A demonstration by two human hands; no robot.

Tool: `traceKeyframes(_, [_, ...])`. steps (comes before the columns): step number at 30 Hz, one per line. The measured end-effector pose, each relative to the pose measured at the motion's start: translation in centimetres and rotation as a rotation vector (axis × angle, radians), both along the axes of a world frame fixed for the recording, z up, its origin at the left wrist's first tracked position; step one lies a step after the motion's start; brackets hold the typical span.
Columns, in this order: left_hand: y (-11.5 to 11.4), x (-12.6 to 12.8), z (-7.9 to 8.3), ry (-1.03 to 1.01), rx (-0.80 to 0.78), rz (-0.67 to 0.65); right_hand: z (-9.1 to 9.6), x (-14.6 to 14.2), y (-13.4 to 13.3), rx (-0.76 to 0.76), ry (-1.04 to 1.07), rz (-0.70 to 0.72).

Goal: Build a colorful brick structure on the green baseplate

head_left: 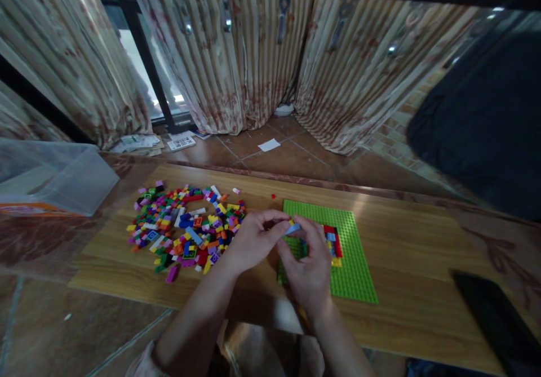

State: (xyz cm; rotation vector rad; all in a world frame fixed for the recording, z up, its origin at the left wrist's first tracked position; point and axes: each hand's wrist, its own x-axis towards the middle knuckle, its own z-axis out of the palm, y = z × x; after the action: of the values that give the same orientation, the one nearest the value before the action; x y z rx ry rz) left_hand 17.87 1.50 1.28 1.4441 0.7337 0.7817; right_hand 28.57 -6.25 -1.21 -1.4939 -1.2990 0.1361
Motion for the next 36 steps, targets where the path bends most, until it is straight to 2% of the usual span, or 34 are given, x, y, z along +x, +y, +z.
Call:
traceKeyframes(5, [-0.2, 0.6, 0.1, -0.082, -0.125, 0.026, -0.3, 0.9, -0.7, -0.025, -0.019, -0.018])
traceKeyframes(11, [-0.4, 1.4, -0.4, -0.030, -0.064, 0.033, -0.5, 2.3, -1.1, -0.066, 0.052, 0.005])
traceKeyframes(13, [-0.5, 1.6, -0.5, 0.000, -0.029, 0.012, -0.7, 2.4, -1.1, -0.066, 0.171, 0.000])
traceKeyframes(16, [-0.6, 1.7, -0.4, 0.039, -0.019, 0.002, -1.1, 2.1, -1.0, -0.055, 0.463, 0.007])
traceKeyframes(20, [-1.1, 1.8, -0.3, 0.017, -0.044, 0.121, -1.2, 1.2, -0.5, 0.004, 0.791, -0.004])
traceKeyframes(23, [-1.5, 2.2, -0.2, -0.028, -0.062, 0.210, -0.8, 0.8, -0.3, 0.026, 0.892, -0.018])
traceKeyframes(28, [-2.1, 2.8, -0.3, -0.093, -0.166, 0.322, -0.5, 0.7, -0.4, 0.039, 0.901, -0.054])
traceKeyframes(36, [-2.0, 2.7, -0.8, -0.262, -0.378, 0.345, -0.5, 0.9, -0.9, 0.027, 0.755, -0.057])
